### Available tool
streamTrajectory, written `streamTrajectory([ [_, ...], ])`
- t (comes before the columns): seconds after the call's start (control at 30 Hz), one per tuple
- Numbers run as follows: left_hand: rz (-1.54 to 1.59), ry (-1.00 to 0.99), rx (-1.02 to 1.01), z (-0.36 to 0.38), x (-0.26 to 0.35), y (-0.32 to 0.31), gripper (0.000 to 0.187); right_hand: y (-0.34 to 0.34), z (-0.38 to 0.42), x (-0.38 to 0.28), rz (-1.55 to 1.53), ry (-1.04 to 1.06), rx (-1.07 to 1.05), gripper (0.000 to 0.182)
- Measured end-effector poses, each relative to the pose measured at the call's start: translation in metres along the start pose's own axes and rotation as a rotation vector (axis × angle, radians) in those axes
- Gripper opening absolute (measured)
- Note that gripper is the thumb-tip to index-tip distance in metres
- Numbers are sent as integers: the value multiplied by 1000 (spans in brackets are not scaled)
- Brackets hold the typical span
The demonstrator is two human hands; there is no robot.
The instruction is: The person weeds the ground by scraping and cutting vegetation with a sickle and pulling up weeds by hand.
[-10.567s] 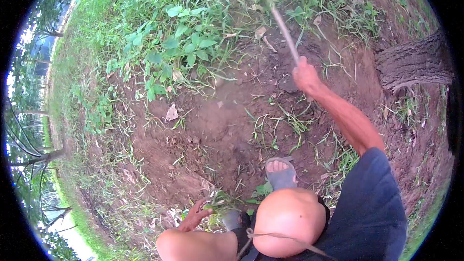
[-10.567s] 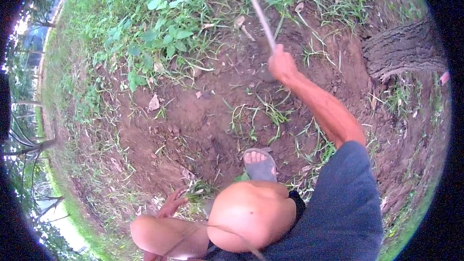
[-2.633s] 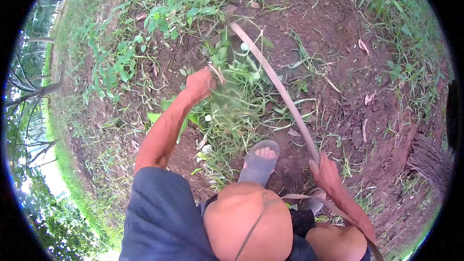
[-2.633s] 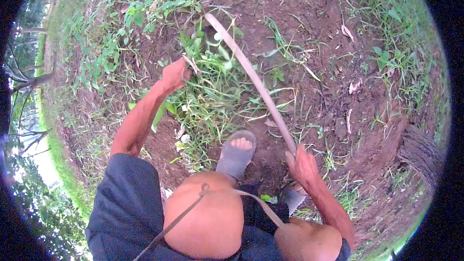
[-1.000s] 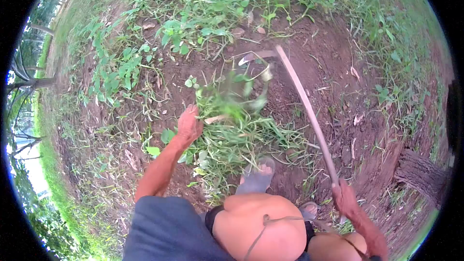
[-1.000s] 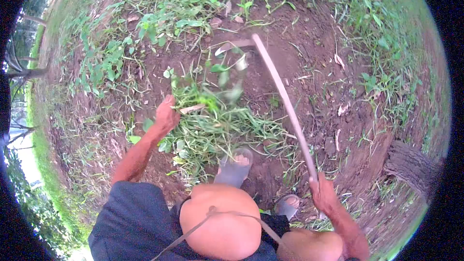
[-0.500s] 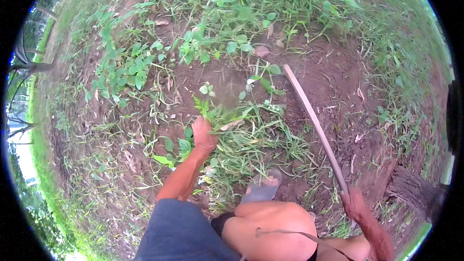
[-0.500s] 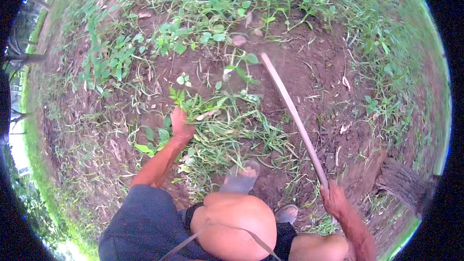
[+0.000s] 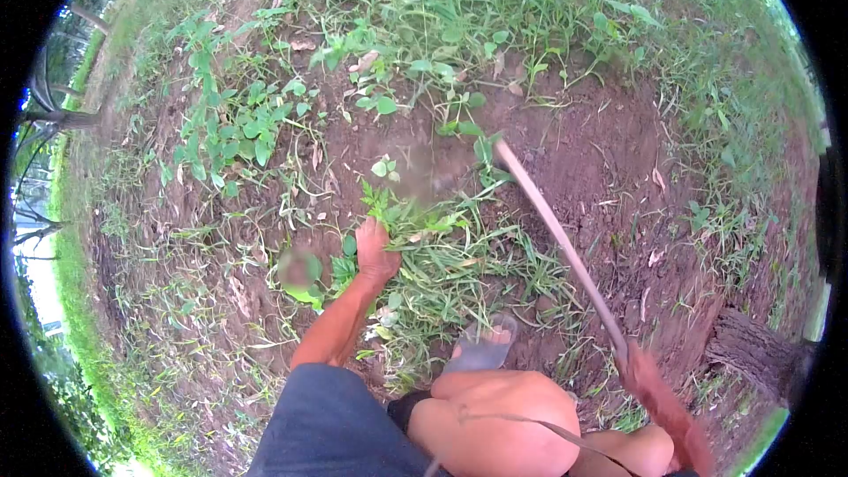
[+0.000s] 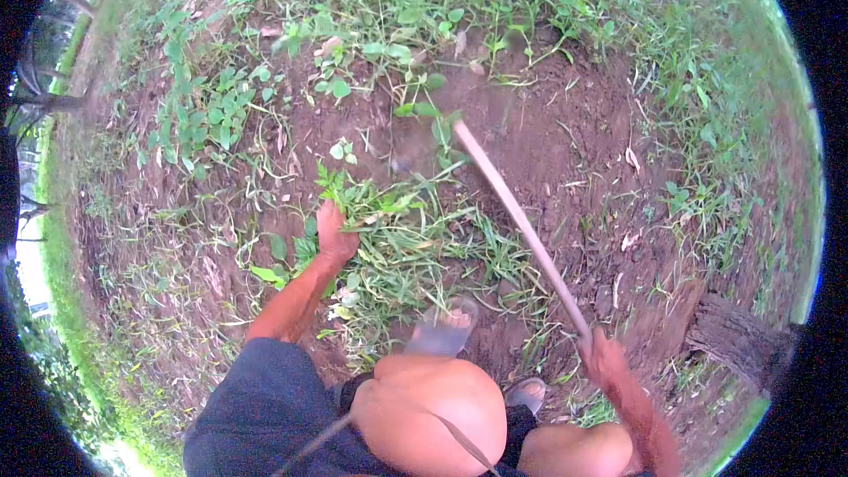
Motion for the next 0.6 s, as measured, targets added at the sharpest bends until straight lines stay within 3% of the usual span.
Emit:
streamTrajectory([
  [0.07,-5,6,-1,-3,1,1,32,-26,40,48,-12,-30,31,37],
  [0.1,-9,17,-16,-4,1,0,34,-39,56,55,-58,-208,-55,40],
  [0.13,46,-69,99,-6,-2,-3,42,-47,65,54,-108,-388,-145,43],
  [0.17,55,-92,106,-16,-11,-9,42,-55,68,47,-125,-401,-130,43],
  [0.23,121,-186,-27,-53,-9,-17,49,-66,78,13,-477,-702,-245,48],
  [0.3,461,120,-100,-106,-10,-52,53,-55,78,-26,-621,-661,-271,50],
  [0.37,-81,-454,-74,-163,46,-14,63,-47,75,-37,-746,-593,-307,52],
  [0.5,-124,-649,-105,-225,99,-13,74,-46,93,-25,-687,-668,-259,53],
  [0.57,-297,-655,-507,-242,103,-25,85,-40,104,-26,-535,-667,-264,56],
  [0.6,-344,-674,-537,-247,107,-27,84,-55,107,-16,-521,-630,-265,55],
])
Point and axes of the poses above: each hand's wrist, its own z-axis away from the middle knuckle, its own y-axis out of the back of the hand, x = y × z, the point moved 2 cm from there along -z, towards the middle knuckle, and after that the axes turned 14 degrees about x, right-handed, at the moved point
